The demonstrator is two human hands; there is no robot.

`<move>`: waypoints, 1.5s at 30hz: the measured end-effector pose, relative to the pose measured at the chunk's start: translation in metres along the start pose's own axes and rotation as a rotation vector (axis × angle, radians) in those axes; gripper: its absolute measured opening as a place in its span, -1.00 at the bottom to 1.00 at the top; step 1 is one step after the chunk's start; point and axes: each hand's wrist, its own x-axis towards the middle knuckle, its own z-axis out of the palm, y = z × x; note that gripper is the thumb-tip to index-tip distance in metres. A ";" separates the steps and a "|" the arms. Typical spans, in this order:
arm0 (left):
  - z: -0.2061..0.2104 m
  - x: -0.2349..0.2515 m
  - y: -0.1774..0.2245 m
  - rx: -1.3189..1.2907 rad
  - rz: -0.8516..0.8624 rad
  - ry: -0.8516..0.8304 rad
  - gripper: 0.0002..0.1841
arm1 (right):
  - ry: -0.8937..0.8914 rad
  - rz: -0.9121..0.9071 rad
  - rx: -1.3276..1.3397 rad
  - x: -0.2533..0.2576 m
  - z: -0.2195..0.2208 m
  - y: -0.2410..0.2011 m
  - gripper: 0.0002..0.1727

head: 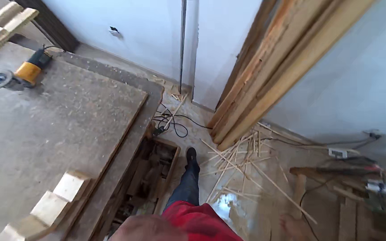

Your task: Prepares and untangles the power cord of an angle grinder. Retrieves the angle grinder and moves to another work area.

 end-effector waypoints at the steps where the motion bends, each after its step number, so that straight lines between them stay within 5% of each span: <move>1: -0.027 0.030 -0.017 0.138 -0.098 0.010 -0.49 | -0.067 -0.012 -0.053 0.002 0.024 -0.030 -0.59; 5: -0.124 0.141 -0.060 0.658 -0.793 -0.035 -0.31 | -0.474 0.002 -0.356 -0.002 0.113 -0.156 -0.55; 7: -0.172 0.179 -0.062 0.694 -0.964 -0.062 -0.27 | -0.552 -0.169 -0.644 0.005 0.147 -0.231 -0.57; 12: -0.255 0.236 -0.074 0.618 -1.059 0.100 -0.28 | -0.389 -0.528 -0.850 0.009 0.191 -0.454 -0.55; 17: -0.301 0.303 -0.114 0.503 -1.231 0.077 -0.27 | -0.521 -0.642 -0.946 0.025 0.268 -0.651 -0.52; 25: -0.373 0.410 -0.156 0.288 -1.203 0.229 -0.28 | -0.799 -0.979 -1.421 0.000 0.456 -0.914 -0.55; 32: -0.452 0.437 -0.160 0.190 -1.242 0.529 -0.28 | -0.659 -1.106 -1.394 -0.030 0.581 -1.062 -0.54; 39: -0.566 0.438 -0.193 0.044 -1.154 0.649 -0.35 | -0.832 -1.075 -1.553 -0.054 0.697 -1.101 -0.60; 45: -0.731 0.397 -0.299 -0.396 -0.903 1.305 -0.40 | -0.882 -1.094 -1.858 -0.093 0.818 -1.150 -0.54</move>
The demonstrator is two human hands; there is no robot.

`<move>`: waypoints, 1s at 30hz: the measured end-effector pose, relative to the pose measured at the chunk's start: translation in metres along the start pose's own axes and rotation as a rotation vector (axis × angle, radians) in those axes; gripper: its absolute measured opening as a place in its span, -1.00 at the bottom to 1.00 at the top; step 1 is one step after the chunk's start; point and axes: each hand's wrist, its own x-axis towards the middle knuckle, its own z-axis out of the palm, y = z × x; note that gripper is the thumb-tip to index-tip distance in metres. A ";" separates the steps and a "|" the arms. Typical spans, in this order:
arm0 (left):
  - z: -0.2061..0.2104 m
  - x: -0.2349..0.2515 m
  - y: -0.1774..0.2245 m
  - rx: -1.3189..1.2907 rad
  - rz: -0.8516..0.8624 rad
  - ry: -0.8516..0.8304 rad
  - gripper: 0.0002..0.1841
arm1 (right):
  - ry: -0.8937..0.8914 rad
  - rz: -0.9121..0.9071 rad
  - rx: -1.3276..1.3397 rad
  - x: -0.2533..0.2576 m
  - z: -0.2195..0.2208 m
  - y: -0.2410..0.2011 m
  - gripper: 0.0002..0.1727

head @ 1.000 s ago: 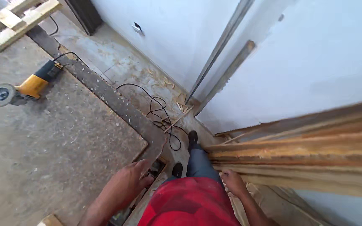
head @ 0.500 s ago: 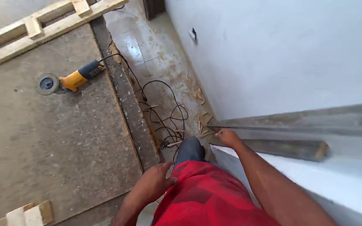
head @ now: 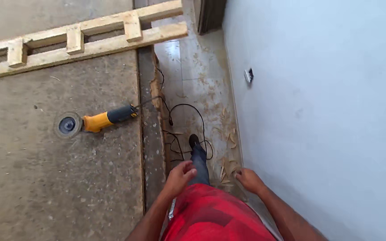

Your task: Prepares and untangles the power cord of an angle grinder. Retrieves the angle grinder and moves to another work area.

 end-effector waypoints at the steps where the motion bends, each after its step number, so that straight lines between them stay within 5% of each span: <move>1: -0.010 0.038 0.010 -0.075 -0.021 0.088 -0.40 | -0.006 0.016 -0.028 0.008 -0.015 -0.007 -0.53; 5: -0.049 0.195 0.040 -0.463 -0.166 0.380 -0.29 | -0.160 0.036 -0.183 0.025 -0.083 -0.047 -0.48; 8: -0.089 0.293 0.048 -0.503 -0.379 0.553 -0.17 | -0.182 -0.009 -0.286 0.034 -0.142 -0.109 -0.44; 13: -0.129 0.355 0.073 -0.706 -0.390 0.737 -0.42 | -0.129 -0.153 -0.243 0.065 -0.222 -0.196 -0.45; 20: -0.079 0.288 0.126 -0.731 -0.321 0.695 -0.53 | -0.150 -0.411 -0.435 0.188 -0.273 -0.259 -0.44; 25: -0.058 0.198 0.196 -0.915 0.036 0.523 -0.58 | -0.213 -0.623 -0.460 0.238 -0.253 -0.289 -0.03; 27: -0.069 0.166 0.221 -1.015 0.312 0.421 -0.57 | -0.285 -0.772 -0.449 0.239 -0.250 -0.301 -0.26; 29: -0.081 0.140 0.231 -1.118 0.553 0.387 -0.79 | -0.346 -0.872 -0.408 0.222 -0.255 -0.314 -0.61; 30: -0.087 0.134 0.229 -1.131 0.597 0.427 -0.71 | -0.369 -0.879 -0.391 0.208 -0.265 -0.326 -0.59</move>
